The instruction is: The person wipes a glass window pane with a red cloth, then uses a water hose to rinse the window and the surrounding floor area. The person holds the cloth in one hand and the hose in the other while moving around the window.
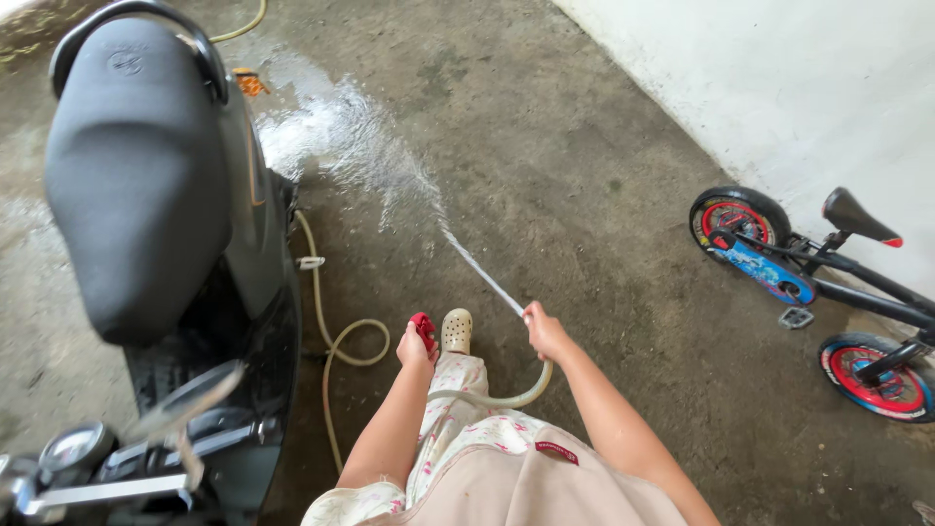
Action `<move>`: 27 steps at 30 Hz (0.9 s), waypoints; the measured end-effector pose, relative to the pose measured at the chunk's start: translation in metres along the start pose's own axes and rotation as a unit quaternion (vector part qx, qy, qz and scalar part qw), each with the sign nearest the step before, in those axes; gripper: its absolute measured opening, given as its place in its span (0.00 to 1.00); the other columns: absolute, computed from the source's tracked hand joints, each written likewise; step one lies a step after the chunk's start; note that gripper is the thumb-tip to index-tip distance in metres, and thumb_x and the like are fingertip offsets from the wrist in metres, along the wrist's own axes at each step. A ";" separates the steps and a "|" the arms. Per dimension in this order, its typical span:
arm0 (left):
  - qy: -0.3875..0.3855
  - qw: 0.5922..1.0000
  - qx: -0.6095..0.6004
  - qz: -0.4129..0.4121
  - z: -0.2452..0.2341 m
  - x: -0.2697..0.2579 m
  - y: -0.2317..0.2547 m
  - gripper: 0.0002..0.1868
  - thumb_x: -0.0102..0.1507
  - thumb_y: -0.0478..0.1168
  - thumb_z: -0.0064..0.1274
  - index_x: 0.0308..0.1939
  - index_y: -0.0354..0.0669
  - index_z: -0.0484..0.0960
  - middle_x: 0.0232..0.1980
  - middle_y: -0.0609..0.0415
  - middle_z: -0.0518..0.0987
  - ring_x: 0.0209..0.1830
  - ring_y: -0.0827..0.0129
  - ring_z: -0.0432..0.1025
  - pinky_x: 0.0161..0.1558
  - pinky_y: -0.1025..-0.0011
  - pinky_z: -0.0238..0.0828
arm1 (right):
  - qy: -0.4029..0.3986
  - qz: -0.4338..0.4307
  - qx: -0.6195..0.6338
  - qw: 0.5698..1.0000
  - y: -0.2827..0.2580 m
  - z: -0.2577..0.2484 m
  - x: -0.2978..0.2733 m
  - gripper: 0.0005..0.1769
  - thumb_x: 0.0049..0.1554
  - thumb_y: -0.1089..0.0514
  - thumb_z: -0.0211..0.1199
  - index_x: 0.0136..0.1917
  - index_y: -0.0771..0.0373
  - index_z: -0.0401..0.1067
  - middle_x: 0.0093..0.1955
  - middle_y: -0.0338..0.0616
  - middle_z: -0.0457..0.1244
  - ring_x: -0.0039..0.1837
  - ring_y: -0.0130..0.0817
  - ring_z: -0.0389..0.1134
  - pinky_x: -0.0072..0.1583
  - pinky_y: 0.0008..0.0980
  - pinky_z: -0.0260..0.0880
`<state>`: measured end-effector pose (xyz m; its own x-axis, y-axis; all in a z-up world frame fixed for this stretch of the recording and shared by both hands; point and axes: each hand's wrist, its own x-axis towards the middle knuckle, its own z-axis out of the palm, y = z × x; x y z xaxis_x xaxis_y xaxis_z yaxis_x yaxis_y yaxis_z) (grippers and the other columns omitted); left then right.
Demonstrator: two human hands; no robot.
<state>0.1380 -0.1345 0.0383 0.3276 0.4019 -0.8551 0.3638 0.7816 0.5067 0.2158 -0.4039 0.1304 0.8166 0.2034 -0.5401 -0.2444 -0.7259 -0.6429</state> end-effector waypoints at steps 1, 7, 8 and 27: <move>0.002 1.000 0.004 -0.003 0.010 0.006 0.006 0.20 0.67 0.60 0.48 0.47 0.52 0.81 0.35 0.55 0.79 0.28 0.62 0.70 0.36 0.61 0.68 | 0.006 0.003 0.008 1.000 -0.001 -0.001 0.007 0.09 0.69 0.51 0.47 0.61 0.50 0.60 0.31 0.47 0.61 0.25 0.38 0.61 0.28 0.42 0.62; 0.012 1.000 0.005 -0.022 0.083 0.057 0.059 0.19 0.66 0.60 0.49 0.45 0.54 0.82 0.33 0.55 0.79 0.27 0.64 0.71 0.35 0.62 0.69 | 0.069 -0.027 0.050 0.996 -0.035 -0.022 0.087 0.09 0.68 0.53 0.48 0.61 0.50 0.60 0.29 0.47 0.61 0.24 0.41 0.62 0.28 0.43 0.62; 0.006 1.000 0.009 -0.022 0.096 0.066 0.070 0.19 0.67 0.61 0.48 0.44 0.52 0.82 0.33 0.55 0.79 0.27 0.64 0.71 0.35 0.62 0.68 | 0.075 -0.037 0.054 0.995 -0.045 -0.027 0.102 0.09 0.68 0.53 0.48 0.61 0.51 0.60 0.29 0.48 0.61 0.24 0.42 0.62 0.29 0.43 0.62; -0.241 0.952 -0.184 -0.039 0.315 0.178 0.228 0.16 0.71 0.50 0.44 0.54 0.47 0.79 0.45 0.54 0.80 0.37 0.66 0.75 0.45 0.59 0.78 | 0.080 -0.182 0.020 0.980 -0.198 -0.052 0.260 0.12 0.66 0.56 0.53 0.63 0.51 0.64 0.30 0.43 0.64 0.34 0.32 0.68 0.40 0.36 0.71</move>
<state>0.5540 -0.0349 0.0360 0.7067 0.1395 -0.6936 0.1023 0.9499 0.2954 0.5033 -0.2417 0.1457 0.9242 0.3363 -0.1811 0.0606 -0.5973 -0.7997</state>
